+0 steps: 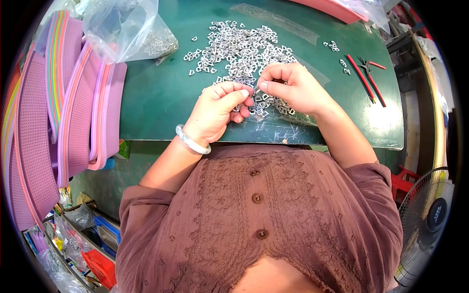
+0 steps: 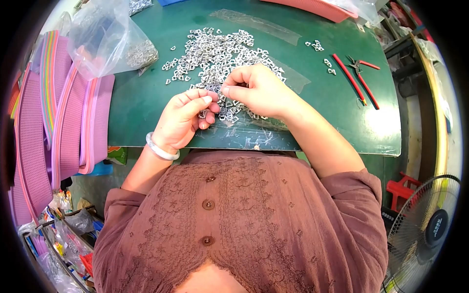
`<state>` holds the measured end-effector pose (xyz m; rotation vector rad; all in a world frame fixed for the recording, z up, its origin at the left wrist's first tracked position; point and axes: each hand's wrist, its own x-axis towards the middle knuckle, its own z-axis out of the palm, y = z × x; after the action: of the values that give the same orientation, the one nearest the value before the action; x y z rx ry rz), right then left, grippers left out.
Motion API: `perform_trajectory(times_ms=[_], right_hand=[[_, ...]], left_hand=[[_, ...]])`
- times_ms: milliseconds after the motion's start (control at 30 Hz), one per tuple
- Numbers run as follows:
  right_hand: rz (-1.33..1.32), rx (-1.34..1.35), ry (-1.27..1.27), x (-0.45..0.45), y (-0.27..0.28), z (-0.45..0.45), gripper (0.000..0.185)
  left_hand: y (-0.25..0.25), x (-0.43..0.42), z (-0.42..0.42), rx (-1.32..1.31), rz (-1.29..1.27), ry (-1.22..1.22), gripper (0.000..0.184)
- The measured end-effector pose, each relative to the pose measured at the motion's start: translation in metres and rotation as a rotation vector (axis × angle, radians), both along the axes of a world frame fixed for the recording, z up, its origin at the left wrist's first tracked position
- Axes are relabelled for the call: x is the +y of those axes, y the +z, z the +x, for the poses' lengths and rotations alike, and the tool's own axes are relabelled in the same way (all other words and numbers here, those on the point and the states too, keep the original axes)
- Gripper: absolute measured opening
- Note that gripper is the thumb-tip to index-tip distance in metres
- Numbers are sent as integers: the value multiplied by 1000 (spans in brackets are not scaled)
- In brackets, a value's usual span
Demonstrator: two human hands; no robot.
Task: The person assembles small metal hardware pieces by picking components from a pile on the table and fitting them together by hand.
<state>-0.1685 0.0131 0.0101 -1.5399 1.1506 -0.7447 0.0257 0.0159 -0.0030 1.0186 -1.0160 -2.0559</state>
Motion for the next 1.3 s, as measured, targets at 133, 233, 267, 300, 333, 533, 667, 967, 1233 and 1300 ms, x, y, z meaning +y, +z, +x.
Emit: perform_trajectory(times_ms=[133, 233, 267, 300, 333, 533, 667, 967, 1233, 1300], right_hand=[[59, -88, -34, 1, -1, 0, 10], [67, -110, -42, 2, 0, 1, 10], [69, -120, -41, 2, 0, 1, 10], [71, -129, -41, 3, 0, 1, 10], [73, -139, -40, 3, 0, 1, 10], [-26, -192, -22, 2, -6, -1, 15], [43, -176, -9, 3, -3, -2, 11], [-74, -187, 20, 3, -8, -2, 10], [-88, -154, 28, 3, -6, -3, 9], [-158, -98, 29, 2, -6, -4, 9]], left_hand=[[2, 1, -4, 21, 17, -12, 13], [2, 2, -6, 42, 25, -3, 13], [1, 2, -7, 43, 26, 1, 13], [0, 2, -7, 44, 28, 5, 13], [0, 2, -8, 45, 29, 9, 12], [1, 2, -7, 40, 25, 18, 12], [1, 2, -7, 53, 36, 21, 11], [1, 4, -8, 34, -11, 64, 7], [0, 4, -7, 16, -53, 76, 6], [-2, 4, -7, 14, -70, 80, 6]])
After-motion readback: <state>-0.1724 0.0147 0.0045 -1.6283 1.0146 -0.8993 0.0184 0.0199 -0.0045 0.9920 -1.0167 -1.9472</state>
